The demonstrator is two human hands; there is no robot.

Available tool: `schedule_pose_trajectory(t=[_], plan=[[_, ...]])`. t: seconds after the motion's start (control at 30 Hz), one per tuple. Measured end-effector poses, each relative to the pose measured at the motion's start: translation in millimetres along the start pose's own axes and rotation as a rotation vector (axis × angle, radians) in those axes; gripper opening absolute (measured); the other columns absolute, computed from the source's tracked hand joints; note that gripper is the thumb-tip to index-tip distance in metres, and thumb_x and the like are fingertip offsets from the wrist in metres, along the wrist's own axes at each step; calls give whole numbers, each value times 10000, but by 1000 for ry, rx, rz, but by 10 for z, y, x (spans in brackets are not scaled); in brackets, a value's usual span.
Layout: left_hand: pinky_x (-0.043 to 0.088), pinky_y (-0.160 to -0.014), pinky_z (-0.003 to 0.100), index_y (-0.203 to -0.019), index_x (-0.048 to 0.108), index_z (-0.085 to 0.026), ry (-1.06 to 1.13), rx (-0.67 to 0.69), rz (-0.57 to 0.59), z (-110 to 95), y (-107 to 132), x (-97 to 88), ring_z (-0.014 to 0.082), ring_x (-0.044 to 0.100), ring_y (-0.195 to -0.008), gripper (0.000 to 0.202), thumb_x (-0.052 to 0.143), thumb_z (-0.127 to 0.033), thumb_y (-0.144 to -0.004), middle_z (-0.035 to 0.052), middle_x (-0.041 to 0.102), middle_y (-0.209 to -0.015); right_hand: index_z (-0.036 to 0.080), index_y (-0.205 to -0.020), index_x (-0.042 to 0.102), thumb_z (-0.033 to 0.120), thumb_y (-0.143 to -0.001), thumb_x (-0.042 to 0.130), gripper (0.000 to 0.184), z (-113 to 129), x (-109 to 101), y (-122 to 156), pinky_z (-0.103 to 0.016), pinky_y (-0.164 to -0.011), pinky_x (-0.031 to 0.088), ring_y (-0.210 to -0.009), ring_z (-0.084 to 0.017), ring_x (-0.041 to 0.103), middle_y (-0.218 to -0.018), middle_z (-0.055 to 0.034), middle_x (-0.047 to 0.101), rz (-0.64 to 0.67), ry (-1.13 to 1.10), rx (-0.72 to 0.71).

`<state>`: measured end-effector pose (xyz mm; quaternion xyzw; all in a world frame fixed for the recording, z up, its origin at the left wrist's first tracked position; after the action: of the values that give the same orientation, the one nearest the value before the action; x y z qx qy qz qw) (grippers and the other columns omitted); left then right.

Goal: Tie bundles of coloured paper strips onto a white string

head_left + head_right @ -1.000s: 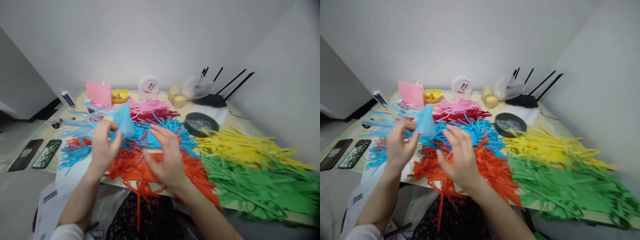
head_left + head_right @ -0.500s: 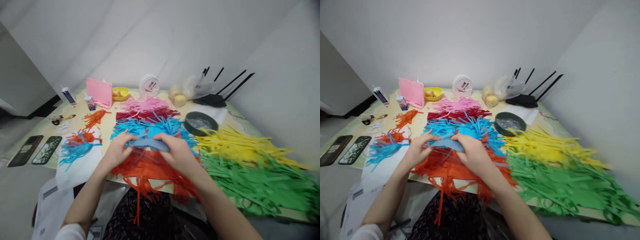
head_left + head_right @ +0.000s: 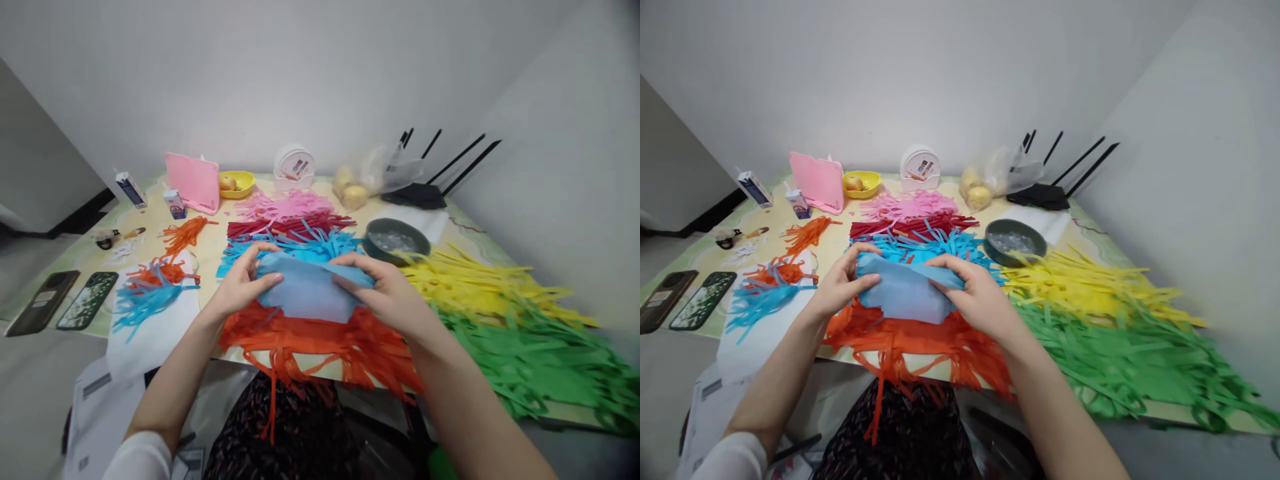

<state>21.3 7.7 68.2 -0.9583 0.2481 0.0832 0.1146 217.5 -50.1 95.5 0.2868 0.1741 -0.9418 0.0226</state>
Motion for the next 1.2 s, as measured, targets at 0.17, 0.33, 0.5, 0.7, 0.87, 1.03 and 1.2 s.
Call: schedule_pose_trajectory(t=[0.17,0.33,0.5,0.7,0.87,1.03,1.2], plan=[[496,-708,280,-817,598,-170,57,100,75,-82,-45,104,173,606,-793,257,660,-419,-802,60,648,-853,222,-983,740,147,-762,523,319,-39,-29,55,-297,-742,538,-846,-203,682,-957,-27,747,61,-73,1],[505,-668,276,-837,540,-186,35,116,56,-49,-11,20,159,612,-745,303,640,-471,-816,69,651,-864,252,-933,780,94,-762,491,371,29,-145,128,-275,-701,541,-807,-180,685,-892,-31,742,30,-94,-128],[493,-900,355,-867,574,-198,-82,125,451,-189,51,26,254,577,-1174,297,635,-486,-836,146,618,-1246,312,-901,785,123,-842,449,390,281,-163,205,-255,-638,533,-753,-155,675,-869,-33,706,113,138,-285],[453,-914,299,-1027,682,-216,-287,218,593,-293,-146,371,218,625,-1081,261,674,-382,-826,51,702,-1109,323,-1086,737,108,-919,367,459,531,15,353,-269,-677,540,-858,-176,681,-1042,-54,710,272,454,-527],[348,-589,217,-726,662,-134,-576,152,585,-194,-288,446,109,525,-612,248,607,-335,-862,-16,608,-649,341,-1400,519,295,-933,490,471,295,-161,347,-383,-894,539,-1162,-268,610,-1357,-69,589,426,519,-289],[284,-581,232,-657,606,-137,-826,159,600,-287,-331,464,113,468,-613,236,632,-276,-845,-14,557,-619,229,-1344,568,471,-880,584,523,73,-180,40,-364,-877,522,-1066,-267,653,-1257,-95,664,354,419,-46],[256,-545,241,-629,585,-141,-800,114,641,-311,-355,465,97,408,-548,263,629,-298,-836,-36,502,-565,196,-754,674,326,-894,577,214,-65,150,-140,-256,-593,398,-634,-164,595,-699,-15,682,437,447,25]])
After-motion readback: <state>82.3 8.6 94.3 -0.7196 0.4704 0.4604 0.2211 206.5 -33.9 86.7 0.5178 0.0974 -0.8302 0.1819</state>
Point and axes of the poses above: each hand's wrist, its own y-axis away from the middle knuckle, its own x-axis out of the palm, z = x × y, the point moved 7 cm from there along -y, towards the middle knuckle
